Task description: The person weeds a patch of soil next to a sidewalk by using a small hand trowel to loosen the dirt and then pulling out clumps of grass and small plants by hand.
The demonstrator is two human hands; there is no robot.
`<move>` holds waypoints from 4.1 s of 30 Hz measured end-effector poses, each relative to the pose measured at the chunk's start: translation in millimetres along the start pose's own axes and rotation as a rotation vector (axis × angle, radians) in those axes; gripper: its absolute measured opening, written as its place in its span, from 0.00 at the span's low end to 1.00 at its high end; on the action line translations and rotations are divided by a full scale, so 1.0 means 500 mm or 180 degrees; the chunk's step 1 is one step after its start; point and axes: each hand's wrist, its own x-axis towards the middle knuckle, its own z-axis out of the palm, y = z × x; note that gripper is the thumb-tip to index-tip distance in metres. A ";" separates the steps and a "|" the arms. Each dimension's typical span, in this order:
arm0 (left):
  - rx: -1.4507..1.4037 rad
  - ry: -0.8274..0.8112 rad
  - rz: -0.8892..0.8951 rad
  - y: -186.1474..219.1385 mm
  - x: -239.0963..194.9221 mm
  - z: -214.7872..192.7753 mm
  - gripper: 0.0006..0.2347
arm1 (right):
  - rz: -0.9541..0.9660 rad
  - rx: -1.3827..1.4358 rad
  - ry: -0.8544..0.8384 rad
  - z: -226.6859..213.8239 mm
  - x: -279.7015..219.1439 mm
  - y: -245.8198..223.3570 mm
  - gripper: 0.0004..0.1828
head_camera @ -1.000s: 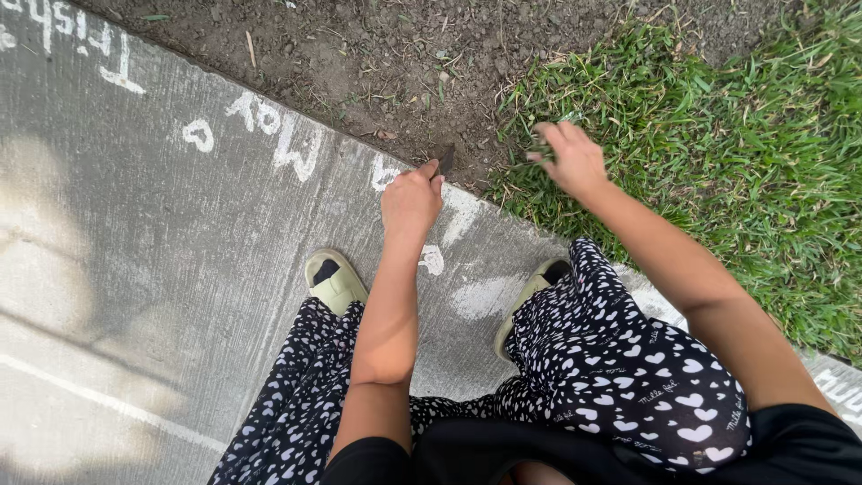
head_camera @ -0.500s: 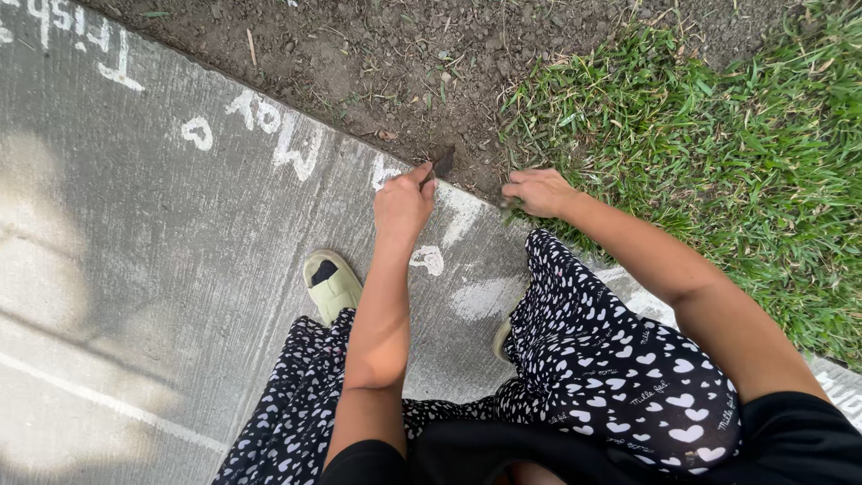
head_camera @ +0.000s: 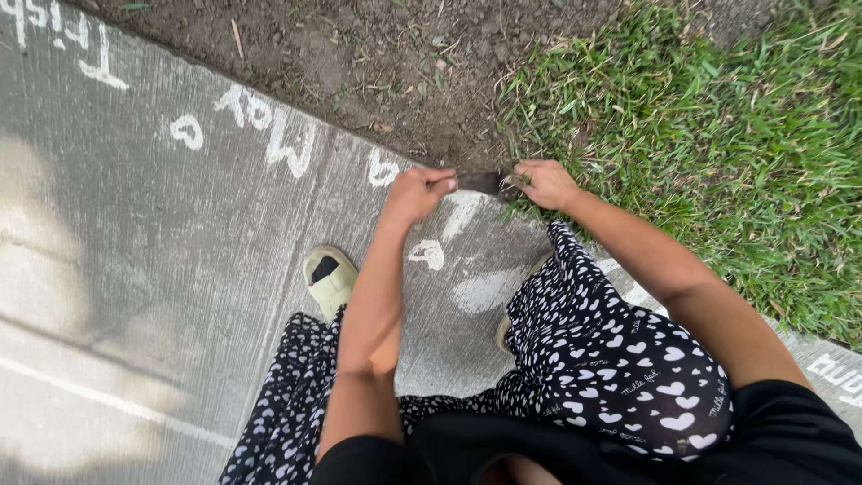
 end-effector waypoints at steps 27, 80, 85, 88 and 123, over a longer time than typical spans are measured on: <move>0.0124 0.0168 0.0165 -0.055 -0.101 -0.105 0.12 | 0.1646 0.1298 0.0941 -0.254 -0.119 0.113 0.23; -0.0087 0.0170 0.1017 -0.081 0.033 0.033 0.16 | 0.1058 0.3182 0.2676 -0.236 0.069 0.061 0.29; 0.0109 0.0288 0.0288 -0.016 -0.099 -0.093 0.13 | -0.0163 0.0017 0.2454 -0.298 0.015 0.027 0.16; -0.0570 0.0453 0.0469 -0.031 -0.093 -0.105 0.13 | -0.0131 -0.0171 0.2118 -0.267 -0.023 -0.007 0.15; -0.1910 -0.0534 -0.0703 -0.076 0.063 0.117 0.15 | 0.0132 -0.1324 0.0342 -0.131 -0.016 -0.085 0.33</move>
